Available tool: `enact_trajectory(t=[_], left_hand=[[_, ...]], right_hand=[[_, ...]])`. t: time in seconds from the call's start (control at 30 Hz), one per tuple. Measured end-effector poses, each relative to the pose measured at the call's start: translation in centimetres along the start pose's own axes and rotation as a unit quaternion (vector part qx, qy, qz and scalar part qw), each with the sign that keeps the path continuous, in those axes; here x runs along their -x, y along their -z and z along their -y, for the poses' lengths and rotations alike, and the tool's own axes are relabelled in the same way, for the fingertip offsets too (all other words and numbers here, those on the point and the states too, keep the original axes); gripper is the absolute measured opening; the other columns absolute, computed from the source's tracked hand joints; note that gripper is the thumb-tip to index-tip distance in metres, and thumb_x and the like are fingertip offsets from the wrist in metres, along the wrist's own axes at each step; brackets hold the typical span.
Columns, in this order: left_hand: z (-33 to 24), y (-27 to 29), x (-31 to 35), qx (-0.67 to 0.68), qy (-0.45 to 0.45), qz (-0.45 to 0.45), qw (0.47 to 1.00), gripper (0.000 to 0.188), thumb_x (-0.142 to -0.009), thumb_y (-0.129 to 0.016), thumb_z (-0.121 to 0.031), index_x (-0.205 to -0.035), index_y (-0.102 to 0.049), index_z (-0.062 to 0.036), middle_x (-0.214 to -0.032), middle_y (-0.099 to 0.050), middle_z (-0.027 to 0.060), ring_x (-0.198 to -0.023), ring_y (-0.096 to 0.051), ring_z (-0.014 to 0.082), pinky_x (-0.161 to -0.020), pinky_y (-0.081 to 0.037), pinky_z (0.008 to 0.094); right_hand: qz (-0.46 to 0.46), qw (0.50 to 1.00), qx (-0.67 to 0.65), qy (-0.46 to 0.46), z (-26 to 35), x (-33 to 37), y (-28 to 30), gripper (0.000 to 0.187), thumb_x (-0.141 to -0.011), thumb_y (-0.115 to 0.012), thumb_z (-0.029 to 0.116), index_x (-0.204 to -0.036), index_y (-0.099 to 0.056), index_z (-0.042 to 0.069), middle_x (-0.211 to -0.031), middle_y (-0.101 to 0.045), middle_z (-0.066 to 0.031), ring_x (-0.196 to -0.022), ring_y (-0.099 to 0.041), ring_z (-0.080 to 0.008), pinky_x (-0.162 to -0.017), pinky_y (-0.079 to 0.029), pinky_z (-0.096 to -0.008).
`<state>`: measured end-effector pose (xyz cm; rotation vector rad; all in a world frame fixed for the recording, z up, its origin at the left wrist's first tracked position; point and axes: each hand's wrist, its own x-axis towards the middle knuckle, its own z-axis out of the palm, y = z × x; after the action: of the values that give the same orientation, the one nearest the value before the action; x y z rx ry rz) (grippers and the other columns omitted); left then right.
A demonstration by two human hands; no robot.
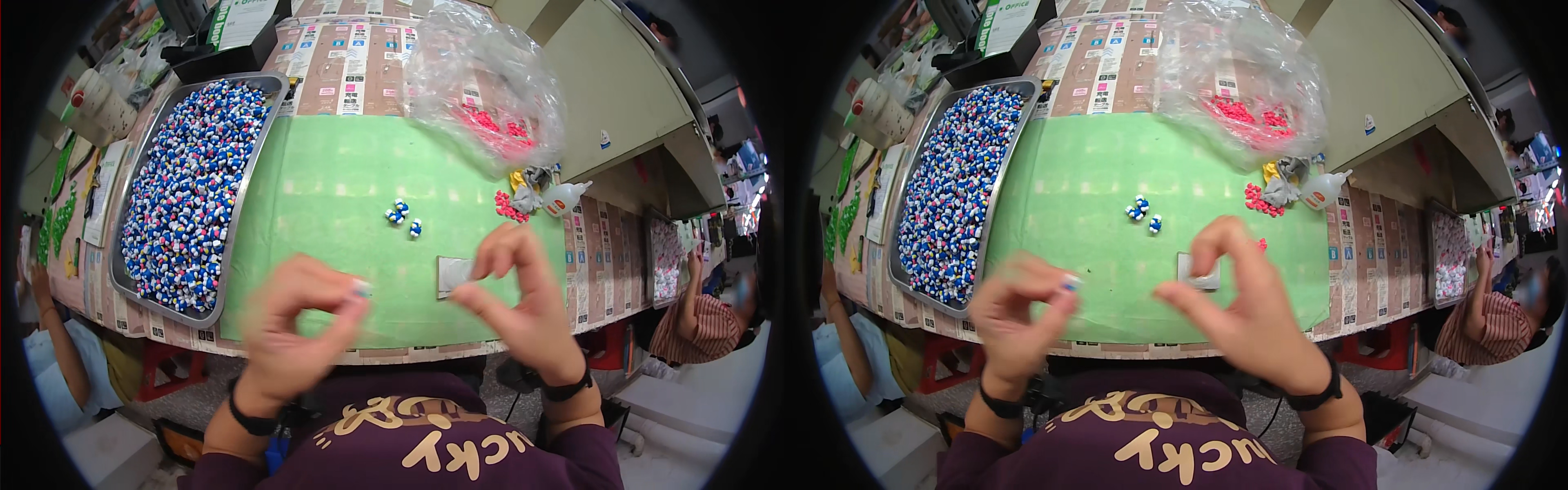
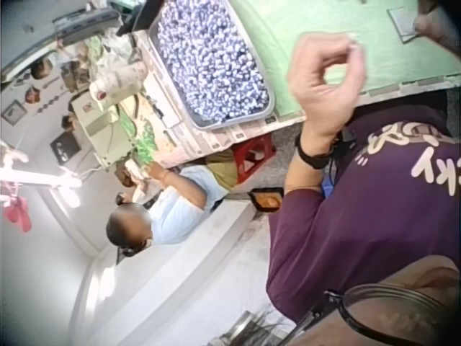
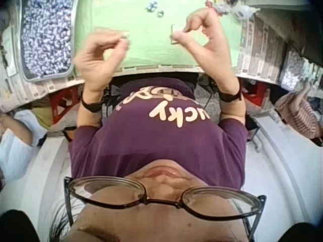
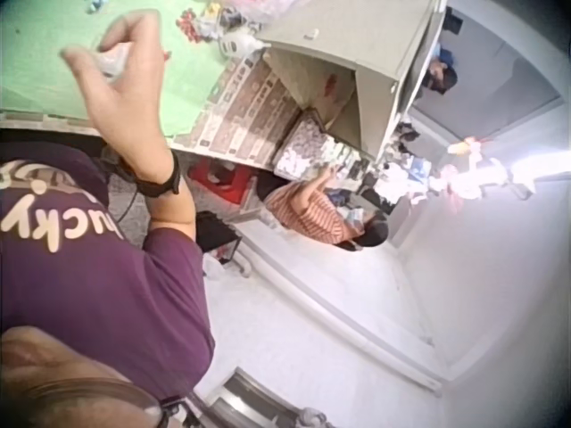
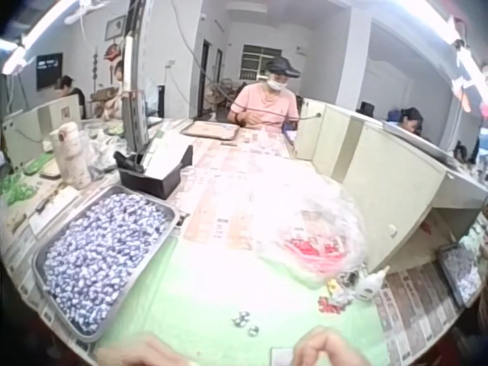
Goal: The person sits at a table in a workshop and assembles small, colorful candy pieces by hand. They pick up blue and white cylindrical candies and pink star-shaped candies, then press them together to form a single unit. The assembled candies are placed on a green mat on the table.
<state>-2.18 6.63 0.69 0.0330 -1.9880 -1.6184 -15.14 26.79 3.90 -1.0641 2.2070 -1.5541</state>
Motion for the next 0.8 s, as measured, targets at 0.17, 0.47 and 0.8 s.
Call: enact_trajectory(t=[0.17,0.47,0.8], left_hand=[[1.0,9.9,0.3,-0.261,0.063,-0.164,0.949,0.011,-0.087,-0.065,0.006,-0.095,-0.060,-0.0009,-0.093,-0.055,0.0006,-0.074,-0.050,0.0046,-0.064,-0.043,0.0185],[1.1,2.2,-5.3,-0.364,-0.034,-0.027,0.930,0.018,-0.081,-0.071,-0.002,-0.097,-0.062,-0.0021,-0.090,-0.054,0.0059,-0.067,-0.050,0.0149,-0.059,-0.042,0.0259],[7.1,-4.4,-5.8,-0.308,0.059,0.172,0.934,0.018,-0.082,-0.072,-0.006,-0.093,-0.061,0.0005,-0.090,-0.055,0.0104,-0.071,-0.057,0.0206,-0.065,-0.048,0.0319]], right_hand=[[-0.091,0.991,0.083,-0.061,-3.1,1.0,6.1,0.022,-0.083,-0.070,0.001,-0.084,-0.048,0.003,-0.080,-0.048,-0.0001,-0.077,-0.046,-0.0105,-0.073,-0.040,-0.0239],[-0.001,0.979,0.146,-0.141,-7.3,3.4,7.5,0.012,-0.083,-0.059,-0.007,-0.085,-0.050,0.000,-0.081,-0.057,-0.0051,-0.078,-0.057,-0.0146,-0.075,-0.047,-0.0286],[0.020,0.978,0.197,-0.061,-7.4,3.6,5.3,0.014,-0.076,-0.058,-0.008,-0.083,-0.049,0.000,-0.078,-0.053,-0.0151,-0.073,-0.056,-0.0323,-0.065,-0.045,-0.0382]])
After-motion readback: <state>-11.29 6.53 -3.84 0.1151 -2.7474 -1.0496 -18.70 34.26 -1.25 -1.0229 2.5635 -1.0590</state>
